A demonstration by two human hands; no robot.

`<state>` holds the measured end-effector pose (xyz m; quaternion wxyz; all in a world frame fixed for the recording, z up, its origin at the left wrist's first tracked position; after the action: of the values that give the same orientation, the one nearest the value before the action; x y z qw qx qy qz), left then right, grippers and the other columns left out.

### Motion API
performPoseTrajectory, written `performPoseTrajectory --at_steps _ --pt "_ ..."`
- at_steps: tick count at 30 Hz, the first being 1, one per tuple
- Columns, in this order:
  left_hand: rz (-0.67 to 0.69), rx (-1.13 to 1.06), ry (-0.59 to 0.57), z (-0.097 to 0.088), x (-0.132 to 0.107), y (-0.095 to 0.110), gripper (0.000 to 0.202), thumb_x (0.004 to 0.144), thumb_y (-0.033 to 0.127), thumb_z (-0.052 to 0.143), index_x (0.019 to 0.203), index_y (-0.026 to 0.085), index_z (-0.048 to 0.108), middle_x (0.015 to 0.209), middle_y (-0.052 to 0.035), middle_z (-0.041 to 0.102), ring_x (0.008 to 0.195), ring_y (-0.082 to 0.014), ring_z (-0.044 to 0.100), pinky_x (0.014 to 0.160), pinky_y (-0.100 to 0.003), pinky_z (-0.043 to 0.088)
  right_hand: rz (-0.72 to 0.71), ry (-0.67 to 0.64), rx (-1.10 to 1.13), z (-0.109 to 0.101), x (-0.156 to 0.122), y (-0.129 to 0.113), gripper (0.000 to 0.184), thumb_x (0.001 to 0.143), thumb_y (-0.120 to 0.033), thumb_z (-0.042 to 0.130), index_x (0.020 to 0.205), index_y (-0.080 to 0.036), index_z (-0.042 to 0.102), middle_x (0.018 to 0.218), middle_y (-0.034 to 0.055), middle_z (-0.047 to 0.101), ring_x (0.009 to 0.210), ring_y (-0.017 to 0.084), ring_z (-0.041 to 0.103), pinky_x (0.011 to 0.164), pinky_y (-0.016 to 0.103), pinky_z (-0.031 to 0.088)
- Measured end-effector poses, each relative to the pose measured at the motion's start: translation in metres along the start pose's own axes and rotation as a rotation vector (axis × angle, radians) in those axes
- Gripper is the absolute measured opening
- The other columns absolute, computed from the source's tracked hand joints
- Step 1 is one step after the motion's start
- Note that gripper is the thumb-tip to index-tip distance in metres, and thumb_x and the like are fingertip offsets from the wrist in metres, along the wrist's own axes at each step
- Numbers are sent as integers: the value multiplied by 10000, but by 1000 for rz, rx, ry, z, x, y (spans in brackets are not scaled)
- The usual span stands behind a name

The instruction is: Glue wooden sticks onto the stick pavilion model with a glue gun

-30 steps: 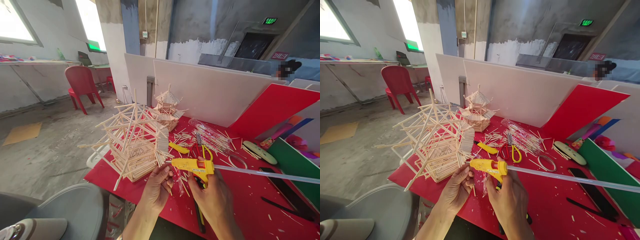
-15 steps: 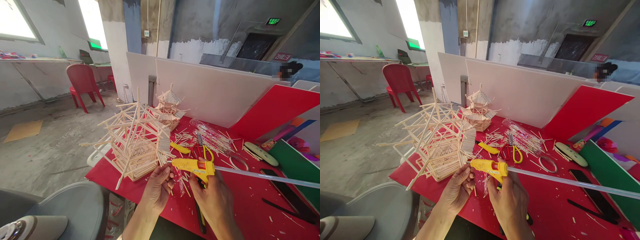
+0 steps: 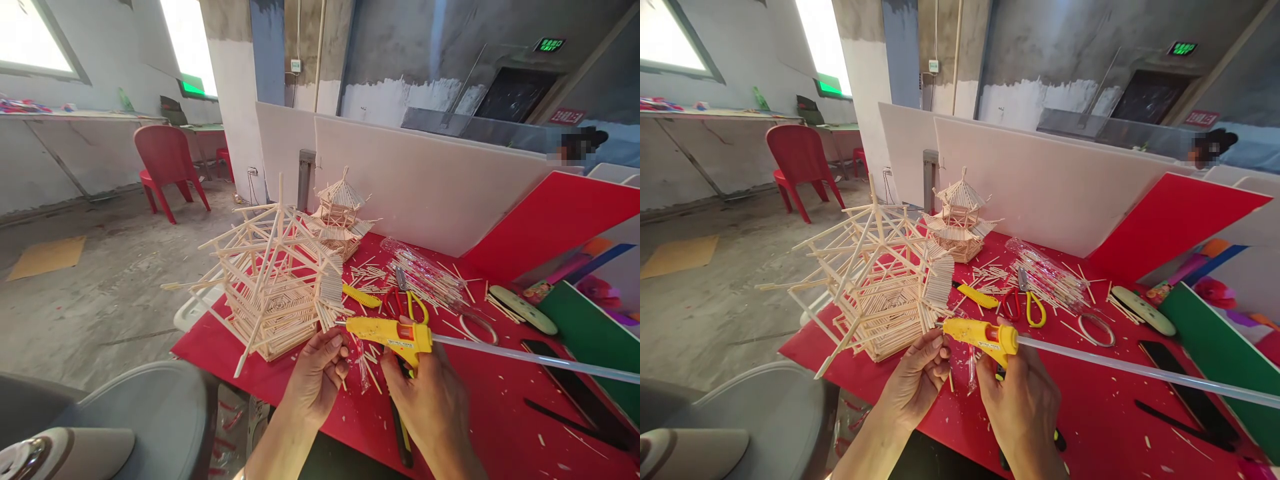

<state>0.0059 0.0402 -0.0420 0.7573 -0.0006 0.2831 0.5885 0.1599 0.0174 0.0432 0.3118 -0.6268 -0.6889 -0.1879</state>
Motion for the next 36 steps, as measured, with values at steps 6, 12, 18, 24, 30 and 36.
performPoseTrajectory --at_steps 6,12,18,24,30,36 --pt "-5 -15 -4 1 -1 -1 324 530 95 918 792 117 728 688 -40 718 575 -89 621 459 -151 428 -1 4 -4 0 0 -1 373 933 -469 479 1011 -133 620 913 149 737 657 224 697 558 289 479" --pt "-2 -18 -3 0 -2 -1 307 559 98 907 799 119 717 685 -34 710 572 -88 617 462 -152 424 -11 9 -6 -2 1 -1 321 930 -450 484 962 -156 609 825 127 714 651 223 682 552 284 470" --pt "-9 -14 -2 0 -3 0 327 543 102 917 799 121 713 683 -33 710 563 -85 608 463 -155 427 -10 19 -6 -2 -1 0 279 922 -426 488 913 -170 598 846 131 717 665 222 680 563 287 473" --pt "-13 -14 1 -1 -1 0 341 529 107 925 794 120 711 668 -27 705 545 -80 597 455 -154 419 -15 10 -6 -3 0 -2 281 927 -413 473 939 -161 596 884 141 728 660 222 681 574 294 483" --pt "-11 -17 -10 -2 0 -1 318 552 100 912 794 125 707 673 -25 703 540 -75 589 455 -151 414 2 23 -10 -4 0 1 300 925 -431 485 891 -161 611 833 133 725 640 219 677 557 291 471" --pt "-1 -8 -10 -2 -2 0 309 556 107 911 788 138 709 670 -12 683 561 -82 590 469 -160 428 19 44 13 -3 2 -2 365 908 -509 548 982 -164 642 899 127 736 731 229 706 601 290 503"
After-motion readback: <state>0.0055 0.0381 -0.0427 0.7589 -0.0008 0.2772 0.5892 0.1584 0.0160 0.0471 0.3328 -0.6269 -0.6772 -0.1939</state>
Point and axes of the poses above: each hand's wrist, its own x-axis towards the middle knuckle, its own z-axis out of the palm, y = z × x, the point moved 6 cm from there along x, towards the middle knuckle
